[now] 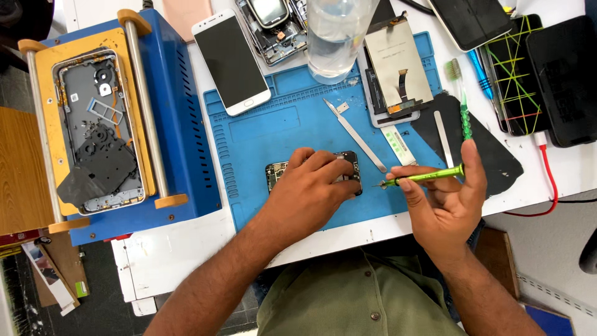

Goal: The person repairs a disassembled smartphone at a workbench. They hold and reposition the phone chassis with its motherboard, handle small components, and use a green screwdriver to unscrew and work on the internal board, with other phones and repair tools laid out on the mat.

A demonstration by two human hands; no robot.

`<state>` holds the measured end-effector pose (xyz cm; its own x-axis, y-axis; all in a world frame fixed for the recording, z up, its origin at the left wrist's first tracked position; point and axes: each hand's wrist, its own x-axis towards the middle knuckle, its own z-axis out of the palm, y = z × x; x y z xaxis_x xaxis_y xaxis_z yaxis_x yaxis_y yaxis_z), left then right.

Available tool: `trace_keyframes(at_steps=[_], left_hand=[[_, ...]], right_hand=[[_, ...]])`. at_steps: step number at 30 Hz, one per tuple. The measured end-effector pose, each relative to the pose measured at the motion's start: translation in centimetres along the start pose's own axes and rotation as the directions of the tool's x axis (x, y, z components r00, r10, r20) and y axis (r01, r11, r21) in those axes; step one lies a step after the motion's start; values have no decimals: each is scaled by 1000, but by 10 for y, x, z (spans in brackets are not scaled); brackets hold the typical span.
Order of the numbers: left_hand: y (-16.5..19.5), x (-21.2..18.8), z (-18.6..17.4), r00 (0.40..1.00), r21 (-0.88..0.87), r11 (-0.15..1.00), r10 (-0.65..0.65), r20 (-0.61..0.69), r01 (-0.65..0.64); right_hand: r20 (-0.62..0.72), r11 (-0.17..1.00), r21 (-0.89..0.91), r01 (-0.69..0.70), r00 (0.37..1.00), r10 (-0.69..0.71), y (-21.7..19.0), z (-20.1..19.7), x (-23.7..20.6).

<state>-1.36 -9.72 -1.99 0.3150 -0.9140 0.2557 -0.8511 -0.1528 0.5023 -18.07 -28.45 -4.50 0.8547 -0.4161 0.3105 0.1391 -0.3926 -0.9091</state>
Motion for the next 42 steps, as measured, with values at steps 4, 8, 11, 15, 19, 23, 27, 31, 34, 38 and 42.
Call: trace_keyframes(at_steps=[4, 8, 11, 15, 19, 23, 27, 31, 34, 38, 42], left_hand=[[3, 5, 5, 1000, 25, 1000, 0, 9, 0], [-1, 5, 4, 1000, 32, 999, 9, 26, -10], [-4, 7, 3, 999, 46, 999, 14, 46, -16], [-3, 9, 0, 996, 44, 996, 71, 56, -73], [0, 18, -7, 982, 23, 992, 120, 144, -125], [3, 28, -12, 959, -3, 988, 148, 241, -152], [5, 34, -10, 944, 29, 993, 102, 313, -116], [4, 32, -8, 972, -49, 997, 68, 226, -58], [9, 25, -6, 998, -87, 995, 42, 41, -38], [26, 19, -1, 999, -5, 999, -44, 26, 45], [47, 16, 1, 995, 205, 978, -44, 91, 24]], right_hand=[[26, 999, 3, 44, 999, -44, 4, -4, -2], [19, 1000, 30, 9, 1000, -10, 3, -4, -2], [16, 999, 46, 9, 1000, -10, 2, -4, -3], [21, 999, 50, 5, 1000, -7, 3, -4, -6], [36, 999, 40, 6, 999, -7, 1, -7, -9], [37, 999, 47, -5, 999, 3, -3, -10, -12], [38, 999, 49, 18, 999, -20, -2, -14, -12], [41, 999, 45, 10, 999, -12, 1, -19, -10], [47, 997, 78, 16, 999, -20, 2, -21, -8], [32, 994, 107, -8, 999, 4, 1, -19, -9], [50, 997, 76, 14, 999, -18, 0, -20, -10]])
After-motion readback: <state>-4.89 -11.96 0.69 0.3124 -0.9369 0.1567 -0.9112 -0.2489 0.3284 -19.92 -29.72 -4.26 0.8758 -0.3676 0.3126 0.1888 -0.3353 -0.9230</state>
